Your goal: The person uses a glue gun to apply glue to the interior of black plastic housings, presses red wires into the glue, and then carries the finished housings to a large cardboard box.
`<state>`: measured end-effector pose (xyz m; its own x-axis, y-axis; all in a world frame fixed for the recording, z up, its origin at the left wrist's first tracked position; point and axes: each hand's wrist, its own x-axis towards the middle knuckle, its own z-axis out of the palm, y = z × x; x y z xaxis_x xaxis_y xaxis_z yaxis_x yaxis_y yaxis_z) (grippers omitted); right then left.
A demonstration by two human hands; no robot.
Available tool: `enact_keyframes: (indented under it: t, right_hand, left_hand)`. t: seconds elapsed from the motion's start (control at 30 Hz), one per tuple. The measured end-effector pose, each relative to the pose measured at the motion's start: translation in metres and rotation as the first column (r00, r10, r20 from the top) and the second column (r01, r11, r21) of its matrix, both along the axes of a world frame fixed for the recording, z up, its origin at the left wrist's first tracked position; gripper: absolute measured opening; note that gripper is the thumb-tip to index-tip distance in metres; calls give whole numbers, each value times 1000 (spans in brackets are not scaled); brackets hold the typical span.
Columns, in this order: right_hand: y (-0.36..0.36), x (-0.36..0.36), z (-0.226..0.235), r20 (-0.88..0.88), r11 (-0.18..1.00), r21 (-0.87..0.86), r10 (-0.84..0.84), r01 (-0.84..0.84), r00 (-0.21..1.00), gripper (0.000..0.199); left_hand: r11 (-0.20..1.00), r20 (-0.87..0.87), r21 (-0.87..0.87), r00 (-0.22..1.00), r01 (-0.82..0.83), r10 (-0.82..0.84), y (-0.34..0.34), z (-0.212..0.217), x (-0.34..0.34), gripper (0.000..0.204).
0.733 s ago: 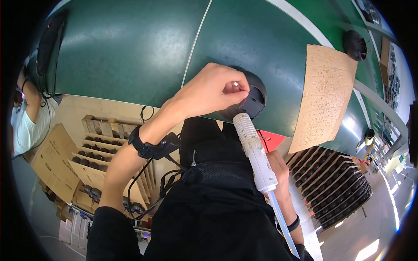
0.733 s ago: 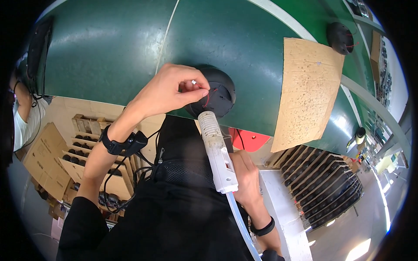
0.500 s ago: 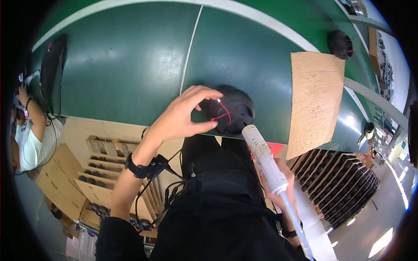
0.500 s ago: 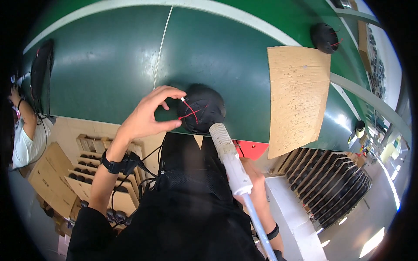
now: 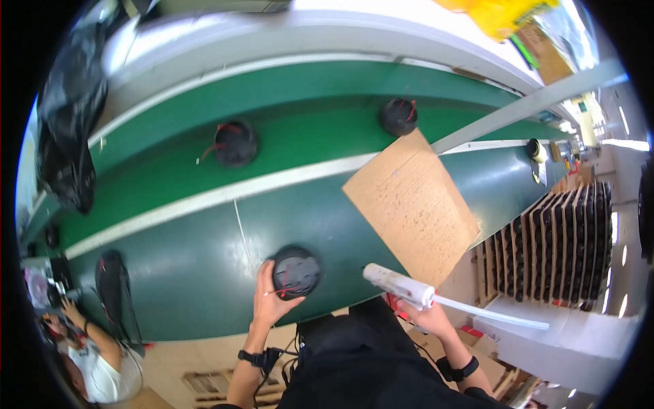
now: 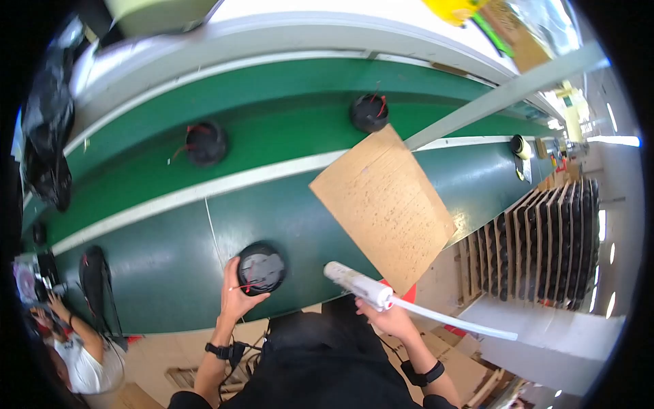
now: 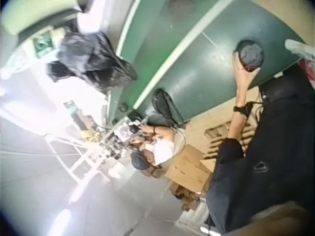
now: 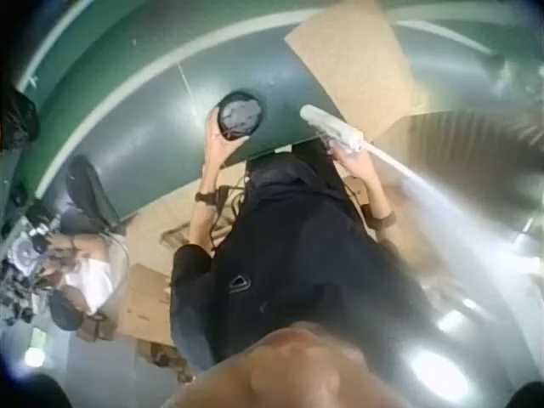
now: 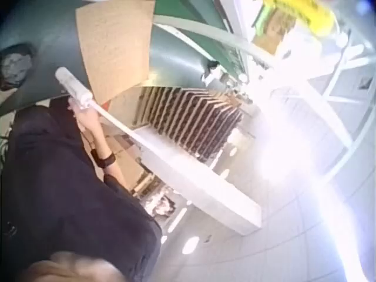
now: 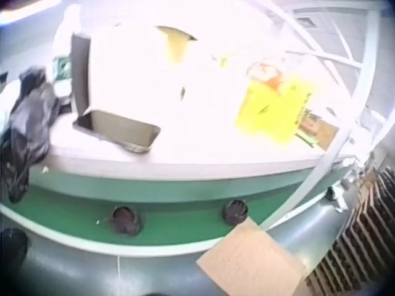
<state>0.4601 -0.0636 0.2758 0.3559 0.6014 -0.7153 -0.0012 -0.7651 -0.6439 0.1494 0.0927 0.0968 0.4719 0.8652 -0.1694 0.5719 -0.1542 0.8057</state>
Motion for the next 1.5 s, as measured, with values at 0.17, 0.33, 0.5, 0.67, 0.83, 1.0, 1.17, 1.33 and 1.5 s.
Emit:
enact_keyframes:
  t: [0.17,0.33,0.5,0.67,0.83,1.0,1.17,1.33,1.5]
  right_hand:
    - [-55,103,-77,371,997,48,-69,55,926,38]
    - [-67,173,-113,342,956,212,-266,202,901,36]
    - [-82,213,-145,-232,802,267,-484,534,843,38]
    - [-86,231,-147,-630,671,147,-503,727,592,34]
    - [-65,248,-116,-520,780,239,-400,578,754,25]
    - [-55,258,-122,-369,897,166,-328,409,869,21]
    - [-34,258,-122,-87,837,412,-356,359,930,21]
    - [-4,272,-93,178,972,227,-101,59,979,21]
    - [21,259,-84,237,976,50,194,-211,952,29]
  left_hand:
    - [969,-347,-151,928,-197,135,32,11,-24,106]
    - [831,-667,-484,499,275,-553,44,80,-3,62]
    - [856,-302,-277,806,436,-508,91,109,223,67]
    - [978,-55,96,982,185,-180,201,21,466,132]
    - [979,-265,171,962,113,-64,274,5,577,139]
    - [978,-252,204,968,51,2,243,27,536,133]
    - [984,-288,174,958,40,12,107,64,382,128]
    - [976,-438,123,873,-178,215,23,40,264,128]
    - [892,-329,277,837,-357,437,6,21,227,126]
